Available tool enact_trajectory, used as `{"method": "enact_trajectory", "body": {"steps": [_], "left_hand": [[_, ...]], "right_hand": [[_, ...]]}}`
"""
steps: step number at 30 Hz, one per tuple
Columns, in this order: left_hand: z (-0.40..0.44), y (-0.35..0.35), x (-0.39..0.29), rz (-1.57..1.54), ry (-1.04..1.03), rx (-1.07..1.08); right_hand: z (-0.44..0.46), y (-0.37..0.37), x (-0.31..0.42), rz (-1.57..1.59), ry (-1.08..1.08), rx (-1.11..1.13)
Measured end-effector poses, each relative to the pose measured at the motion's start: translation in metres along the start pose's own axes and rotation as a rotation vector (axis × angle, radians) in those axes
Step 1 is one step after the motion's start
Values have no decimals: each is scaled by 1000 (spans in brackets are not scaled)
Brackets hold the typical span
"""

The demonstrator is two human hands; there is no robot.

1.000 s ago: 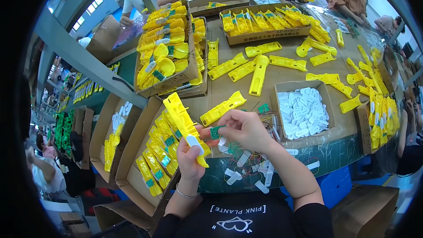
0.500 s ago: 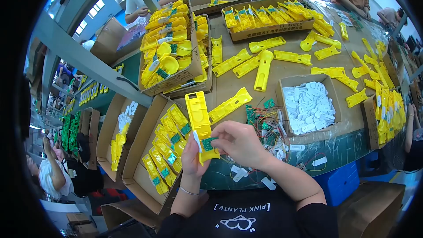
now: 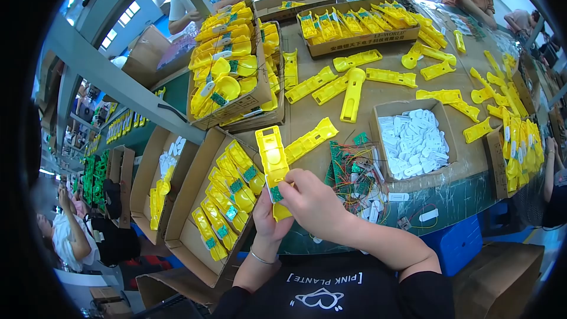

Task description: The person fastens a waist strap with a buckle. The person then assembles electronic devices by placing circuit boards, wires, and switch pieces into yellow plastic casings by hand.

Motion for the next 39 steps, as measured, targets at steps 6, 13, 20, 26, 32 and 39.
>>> {"method": "enact_trajectory", "body": {"steps": [6,13,20,26,32,39], "left_hand": [[-3,-5,-1,68,-81,30],[-5,7,5,162,-116,-75],[-3,2,-1,453,-19,-78],[0,-4,-9,519,-73,-94],[-5,-40,-25,553,-175,-14],[-13,-48,-32,827,-351,-6]], "right_hand": [[-4,2,19,-184,113,-30],[-5,2,17,-267,135,-21],[-19,5,4,-188,206,-50],[-15,21,-2,77,66,-76],[-16,15,-46,839,-464,-47],[-21,6,-41,966,-367,67]]}}
Point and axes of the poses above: each hand's wrist, its own z-axis towards the middle knuckle, its own y-axis out of the back of the hand, x = y × z, the point moved 9 cm from there along z, towards the middle knuckle, and after that the axes turned 5 degrees about -y, right-handed, at the moved point
